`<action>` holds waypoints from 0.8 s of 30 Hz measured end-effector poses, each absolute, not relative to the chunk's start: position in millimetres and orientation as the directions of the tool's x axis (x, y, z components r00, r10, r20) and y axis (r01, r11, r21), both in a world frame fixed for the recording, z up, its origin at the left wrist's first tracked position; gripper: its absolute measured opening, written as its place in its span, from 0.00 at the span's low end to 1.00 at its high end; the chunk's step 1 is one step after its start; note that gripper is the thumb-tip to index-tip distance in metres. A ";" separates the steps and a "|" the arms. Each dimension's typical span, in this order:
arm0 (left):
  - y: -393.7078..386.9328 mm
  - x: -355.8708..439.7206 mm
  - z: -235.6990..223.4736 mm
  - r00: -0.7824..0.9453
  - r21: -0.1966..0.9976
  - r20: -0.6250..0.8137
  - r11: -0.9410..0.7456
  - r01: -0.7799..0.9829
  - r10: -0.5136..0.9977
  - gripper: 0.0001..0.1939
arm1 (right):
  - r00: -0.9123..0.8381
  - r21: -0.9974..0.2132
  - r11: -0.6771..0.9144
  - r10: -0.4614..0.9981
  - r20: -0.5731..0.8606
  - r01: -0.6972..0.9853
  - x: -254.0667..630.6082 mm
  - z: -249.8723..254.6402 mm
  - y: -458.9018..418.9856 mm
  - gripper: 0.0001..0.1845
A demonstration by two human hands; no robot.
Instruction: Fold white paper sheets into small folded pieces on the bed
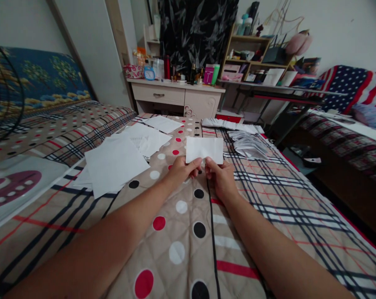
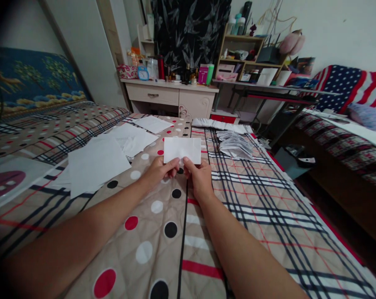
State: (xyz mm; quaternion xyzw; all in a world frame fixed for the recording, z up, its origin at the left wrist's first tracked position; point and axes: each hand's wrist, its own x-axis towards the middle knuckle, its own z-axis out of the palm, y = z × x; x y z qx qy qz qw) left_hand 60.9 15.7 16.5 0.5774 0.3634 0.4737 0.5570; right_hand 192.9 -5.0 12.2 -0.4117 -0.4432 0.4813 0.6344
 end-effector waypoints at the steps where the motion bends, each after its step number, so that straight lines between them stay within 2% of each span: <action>1: 14.7 63.1 16.0 0.268 0.985 0.150 -0.118 -0.129 0.952 0.21 | 0.088 -0.950 0.193 0.980 0.176 -0.245 190.8 11.2 -5.4 0.16; 4: 13.3 66.1 14.7 0.242 0.979 0.178 -0.147 -0.141 0.954 0.19 | -0.011 -0.948 0.180 0.982 0.190 -0.264 185.1 8.8 -5.6 0.18; 10: 13.5 61.7 17.7 0.306 0.979 0.203 -0.200 -0.042 0.930 0.22 | 0.164 -0.958 0.189 0.974 0.155 -0.215 187.6 13.4 -7.1 0.22; 17: 14.7 52.6 18.1 0.259 0.990 0.129 -0.139 0.020 0.957 0.20 | 0.204 -0.980 0.180 0.966 0.159 -0.085 199.0 17.6 -8.2 0.23; 24: 19.6 50.1 14.8 0.260 0.994 0.081 -0.060 -0.086 0.962 0.23 | 0.190 -0.975 0.170 0.971 0.142 -0.143 202.6 17.7 -5.3 0.24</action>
